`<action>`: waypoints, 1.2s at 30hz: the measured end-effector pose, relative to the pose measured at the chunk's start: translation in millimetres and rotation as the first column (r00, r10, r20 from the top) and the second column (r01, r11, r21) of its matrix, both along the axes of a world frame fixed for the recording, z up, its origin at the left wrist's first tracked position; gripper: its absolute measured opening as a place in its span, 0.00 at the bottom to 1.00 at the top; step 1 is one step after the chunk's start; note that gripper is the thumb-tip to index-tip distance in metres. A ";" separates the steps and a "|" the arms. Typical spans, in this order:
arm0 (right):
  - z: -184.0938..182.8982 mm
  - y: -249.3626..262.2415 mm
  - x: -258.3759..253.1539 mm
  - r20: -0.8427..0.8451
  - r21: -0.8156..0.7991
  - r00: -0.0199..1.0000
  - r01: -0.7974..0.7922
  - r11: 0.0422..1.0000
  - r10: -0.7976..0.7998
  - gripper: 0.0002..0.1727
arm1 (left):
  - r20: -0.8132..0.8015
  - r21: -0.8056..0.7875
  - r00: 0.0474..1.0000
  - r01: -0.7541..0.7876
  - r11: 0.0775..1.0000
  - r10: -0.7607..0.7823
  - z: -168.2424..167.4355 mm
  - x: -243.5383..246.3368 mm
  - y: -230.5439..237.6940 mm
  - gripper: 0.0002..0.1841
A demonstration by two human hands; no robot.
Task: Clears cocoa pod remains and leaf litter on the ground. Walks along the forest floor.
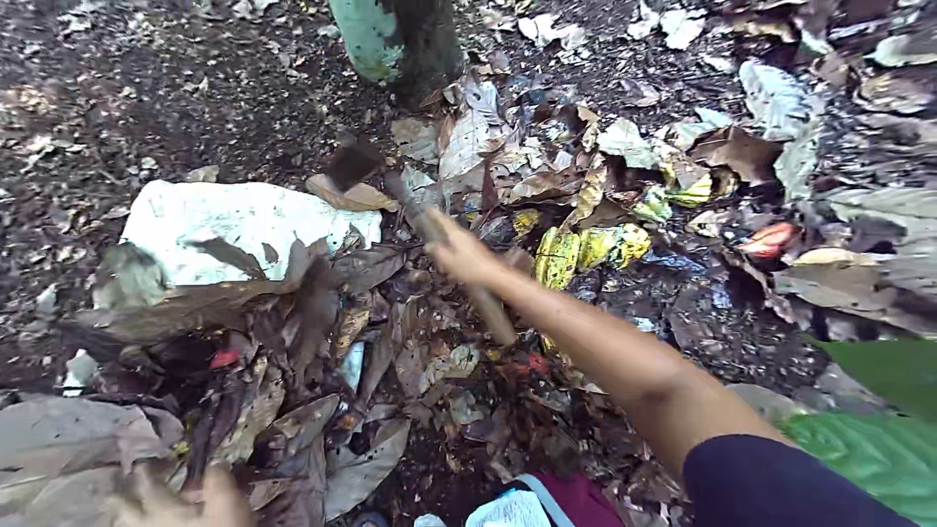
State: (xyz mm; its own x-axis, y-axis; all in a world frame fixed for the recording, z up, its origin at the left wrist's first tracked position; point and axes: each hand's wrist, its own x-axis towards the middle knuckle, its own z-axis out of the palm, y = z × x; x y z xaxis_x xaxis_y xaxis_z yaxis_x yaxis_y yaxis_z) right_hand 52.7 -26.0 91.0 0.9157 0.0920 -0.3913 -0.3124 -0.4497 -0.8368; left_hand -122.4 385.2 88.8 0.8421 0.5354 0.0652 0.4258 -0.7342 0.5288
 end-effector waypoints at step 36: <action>-32.5 -314.8 -178.3 -0.199 -0.067 0.586 0.792 0.607 -0.786 0.42 | -0.217 -0.493 0.923 0.177 0.852 -0.317 -69.1 -1.0 -161.5 0.31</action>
